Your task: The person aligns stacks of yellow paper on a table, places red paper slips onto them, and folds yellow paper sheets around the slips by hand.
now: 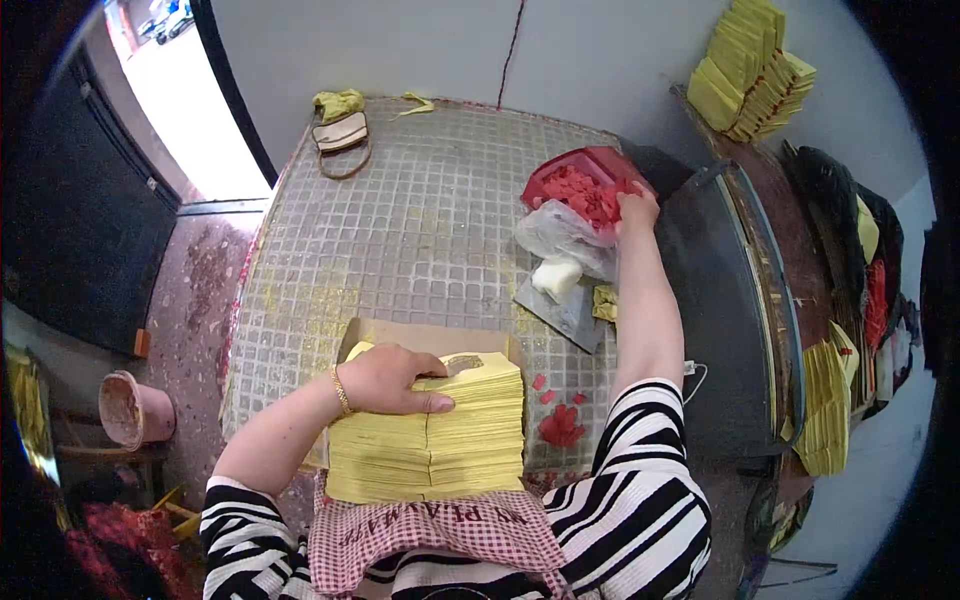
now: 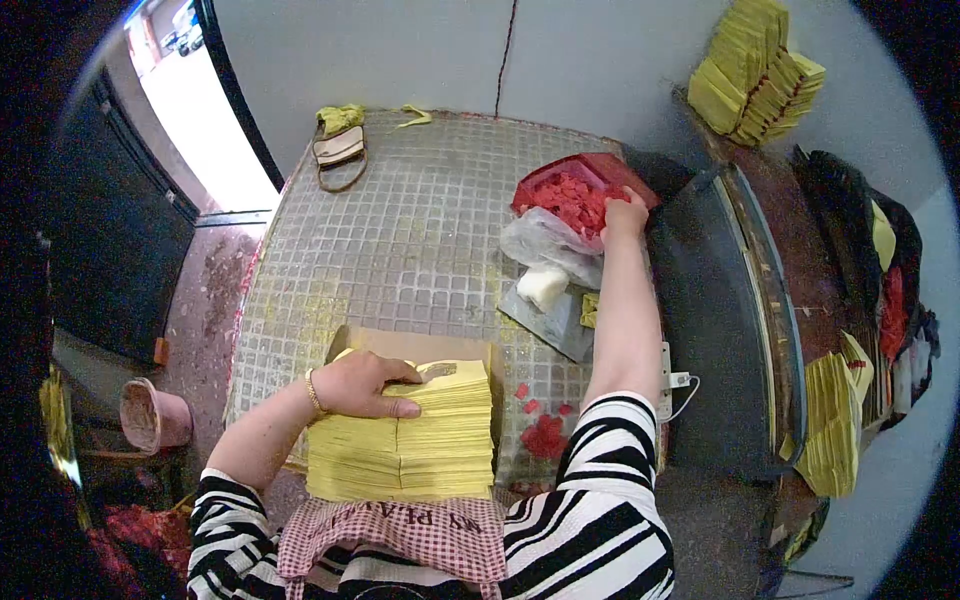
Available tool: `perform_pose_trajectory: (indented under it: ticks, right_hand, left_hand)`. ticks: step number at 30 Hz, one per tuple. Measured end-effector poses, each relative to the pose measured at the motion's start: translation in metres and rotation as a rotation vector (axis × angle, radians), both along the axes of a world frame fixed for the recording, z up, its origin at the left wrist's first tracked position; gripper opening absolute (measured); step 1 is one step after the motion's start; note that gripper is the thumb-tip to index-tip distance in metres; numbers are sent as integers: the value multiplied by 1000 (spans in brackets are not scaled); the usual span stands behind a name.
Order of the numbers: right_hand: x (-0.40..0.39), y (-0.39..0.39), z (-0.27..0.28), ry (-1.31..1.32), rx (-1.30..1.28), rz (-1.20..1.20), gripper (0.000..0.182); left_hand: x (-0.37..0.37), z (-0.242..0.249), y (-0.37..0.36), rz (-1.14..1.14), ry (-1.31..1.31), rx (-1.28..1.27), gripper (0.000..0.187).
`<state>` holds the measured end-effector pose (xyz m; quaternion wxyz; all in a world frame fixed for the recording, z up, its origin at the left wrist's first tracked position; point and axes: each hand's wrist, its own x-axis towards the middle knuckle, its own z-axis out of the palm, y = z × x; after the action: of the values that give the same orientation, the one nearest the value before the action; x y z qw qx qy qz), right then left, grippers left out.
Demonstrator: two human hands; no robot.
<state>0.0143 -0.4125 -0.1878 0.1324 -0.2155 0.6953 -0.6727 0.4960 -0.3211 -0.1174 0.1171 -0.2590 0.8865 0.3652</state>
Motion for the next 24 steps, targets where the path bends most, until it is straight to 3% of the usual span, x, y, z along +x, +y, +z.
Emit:
perform_pose_trajectory:
  ticks: [2, 9, 11, 15, 16, 18, 19, 21, 23, 24]
  right_hand:
    - [31, 16, 23, -108, -69, 51, 41]
    - [187, 120, 86, -345, -83, 622, 51]
    - [234, 158, 98, -480, -64, 815, 52]
    - [313, 204, 116, -463, 133, 1058, 55]
    - [328, 209, 117, -435, 204, 1152, 55]
    - [344, 213, 96, -62, 328, 1349, 58]
    - [352, 216, 93, -60, 329, 1357, 58]
    - [365, 222, 91, 278, 335, 1369, 57]
    - [364, 226, 105, 488, 409, 1288, 57]
    - [360, 229, 104, 485, 414, 1294, 57]
  left_hand:
    - [1, 0, 1, 4, 5, 8, 63]
    - [4, 5, -5, -14, 29, 25, 57]
    - [4, 6, -11, -4, 69, 90, 50]
    - [12, 17, -11, 143, 156, 27, 40]
    - [15, 22, -13, 174, 191, 29, 37]
    - [23, 24, -15, 223, 215, -19, 34]
    - [29, 19, -15, 231, 216, -20, 34]
    - [44, 4, -15, 268, 423, -73, 33]
    - [55, 2, -11, 282, 454, -128, 32]
    - [60, 1, -7, 288, 487, -183, 32]
